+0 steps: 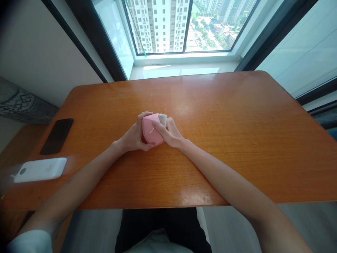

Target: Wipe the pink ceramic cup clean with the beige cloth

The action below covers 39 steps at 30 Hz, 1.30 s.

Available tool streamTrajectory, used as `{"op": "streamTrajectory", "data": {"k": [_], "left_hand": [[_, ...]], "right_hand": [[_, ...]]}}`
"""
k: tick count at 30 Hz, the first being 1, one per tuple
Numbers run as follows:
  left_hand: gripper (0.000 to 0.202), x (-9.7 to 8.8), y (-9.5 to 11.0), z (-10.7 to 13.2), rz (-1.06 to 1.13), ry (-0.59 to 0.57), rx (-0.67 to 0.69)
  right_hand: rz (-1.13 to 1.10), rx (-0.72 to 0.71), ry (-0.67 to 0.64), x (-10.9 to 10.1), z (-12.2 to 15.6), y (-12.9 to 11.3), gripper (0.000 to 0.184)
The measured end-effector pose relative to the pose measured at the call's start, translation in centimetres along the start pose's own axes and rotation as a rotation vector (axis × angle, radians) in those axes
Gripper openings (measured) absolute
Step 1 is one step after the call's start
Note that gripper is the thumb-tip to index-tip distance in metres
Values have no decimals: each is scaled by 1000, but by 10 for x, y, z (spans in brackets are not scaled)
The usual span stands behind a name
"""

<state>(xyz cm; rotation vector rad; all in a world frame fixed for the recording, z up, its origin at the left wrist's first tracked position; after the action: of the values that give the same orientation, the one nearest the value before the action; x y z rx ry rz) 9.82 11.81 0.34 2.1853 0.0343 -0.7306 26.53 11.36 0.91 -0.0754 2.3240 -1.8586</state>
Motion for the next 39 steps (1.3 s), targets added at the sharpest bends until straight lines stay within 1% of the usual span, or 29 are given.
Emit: {"op": "streamTrajectory", "data": {"k": [6,9,12,17,21,23,25,27,29,30,32,34,36,37,39], "left_hand": [[101,2,-6,-1,69,17,-76],[93,4,-11,-2,88,15,-145],[89,4,-15,-2,91,21,-199],[80,-1,-17,-5,15,102,-207],[79,1,-15,-4,92,115,-202],[81,2,-12,-3,128,141,-179],[81,0,-7,-2,130,182,-121],[76,-3,1,-2,91,213,-10],[74,-4,11,-3,20,183,132],[79,-3,14,-3,-15,156,189],[100,-2,14,-4,-69,109,238],[125,-3,8,-5,-102,85,223],[142,-3,2,-6,-122,57,205],[147,-2,0,-6,-129,42,204],[149,-2,-2,-6,-142,26,192]], "right_hand": [[-3,-62,-3,1,0,-4,64],[7,-67,-4,1,1,-4,64],[7,-48,-9,1,2,-3,64],[-24,12,-5,2,0,-5,65],[-61,74,9,3,-1,-4,66],[-61,77,10,4,-1,-5,65],[-72,81,4,4,0,-4,63],[-88,84,7,4,0,-3,62],[-86,84,34,3,-1,-2,62],[-82,84,49,2,-2,-1,63],[-83,92,71,1,-3,2,63],[-98,105,71,2,-4,3,62],[-116,122,67,3,-4,2,62],[-125,130,68,3,-5,1,62],[-144,146,72,4,-6,-1,63]]}}
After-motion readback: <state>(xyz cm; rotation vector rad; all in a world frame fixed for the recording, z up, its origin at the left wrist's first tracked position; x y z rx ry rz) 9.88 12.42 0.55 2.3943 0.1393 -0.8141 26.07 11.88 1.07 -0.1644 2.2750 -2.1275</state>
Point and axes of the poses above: each hand's wrist, its own z-axis away from the middle knuckle, its own x-axis out of the palm, y = z × x, the point moved 6 cm from there along -z, towards the middle knuckle, and after that the axes turned 8 degrees about y, right-handed, at the moved point
